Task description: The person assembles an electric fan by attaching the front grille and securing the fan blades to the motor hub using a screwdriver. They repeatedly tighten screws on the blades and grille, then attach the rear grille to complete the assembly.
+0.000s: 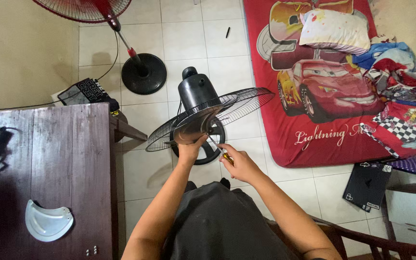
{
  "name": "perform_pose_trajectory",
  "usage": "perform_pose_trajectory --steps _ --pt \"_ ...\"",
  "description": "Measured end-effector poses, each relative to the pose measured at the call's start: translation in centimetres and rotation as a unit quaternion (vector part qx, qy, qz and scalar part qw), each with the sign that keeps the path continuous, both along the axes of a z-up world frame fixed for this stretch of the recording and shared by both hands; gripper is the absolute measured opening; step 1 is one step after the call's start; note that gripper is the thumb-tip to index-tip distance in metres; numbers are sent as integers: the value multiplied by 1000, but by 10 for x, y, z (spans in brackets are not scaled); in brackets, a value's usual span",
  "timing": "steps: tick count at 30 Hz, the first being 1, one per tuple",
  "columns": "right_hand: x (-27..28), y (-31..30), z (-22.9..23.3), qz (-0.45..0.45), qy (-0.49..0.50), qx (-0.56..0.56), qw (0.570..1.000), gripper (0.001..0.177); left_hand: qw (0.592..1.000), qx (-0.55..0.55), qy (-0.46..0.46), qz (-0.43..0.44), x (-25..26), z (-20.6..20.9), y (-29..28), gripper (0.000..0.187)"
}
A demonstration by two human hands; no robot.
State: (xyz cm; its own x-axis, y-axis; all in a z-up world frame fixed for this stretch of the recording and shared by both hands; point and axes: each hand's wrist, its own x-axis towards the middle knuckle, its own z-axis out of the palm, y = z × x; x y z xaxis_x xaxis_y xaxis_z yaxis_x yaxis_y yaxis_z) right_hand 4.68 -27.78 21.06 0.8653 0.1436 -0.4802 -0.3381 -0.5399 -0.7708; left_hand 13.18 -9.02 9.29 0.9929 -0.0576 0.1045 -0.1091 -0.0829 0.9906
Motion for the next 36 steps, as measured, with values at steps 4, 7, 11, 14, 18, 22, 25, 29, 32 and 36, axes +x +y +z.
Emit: perform_pose_trajectory --steps 4,7,11,14,18,22,25,29,32,36 --pt "2 3 0 -21 -46 36 998 47 999 -18 32 3 -3 -5 1 16" --pt "3 2 -5 -18 -48 39 998 48 998 -57 40 -2 -2 -10 -1 17" --pt "2 1 -10 -17 -53 35 998 48 993 -108 54 -1 -2 -16 -1 20" --pt "5 1 -11 -11 -65 34 997 47 987 -137 82 3 -2 -20 -1 22" --pt "8 1 -11 -13 -58 31 998 49 988 -139 75 5 -1 -26 -1 19" --pt "9 2 -7 -11 -60 24 998 48 987 -142 75 4 -1 -29 0 21" --pt "10 1 -4 -6 -71 30 997 45 988 -131 80 0 -1 -31 1 20" --pt "11 1 -3 -11 -61 31 998 47 986 -147 82 -5 -1 -32 2 20" --pt "10 2 -5 -16 -55 26 998 48 983 -158 89 -15 0 -30 3 23" --pt "8 2 -16 -26 -56 51 997 48 989 -136 53 -17 1 -27 2 17"
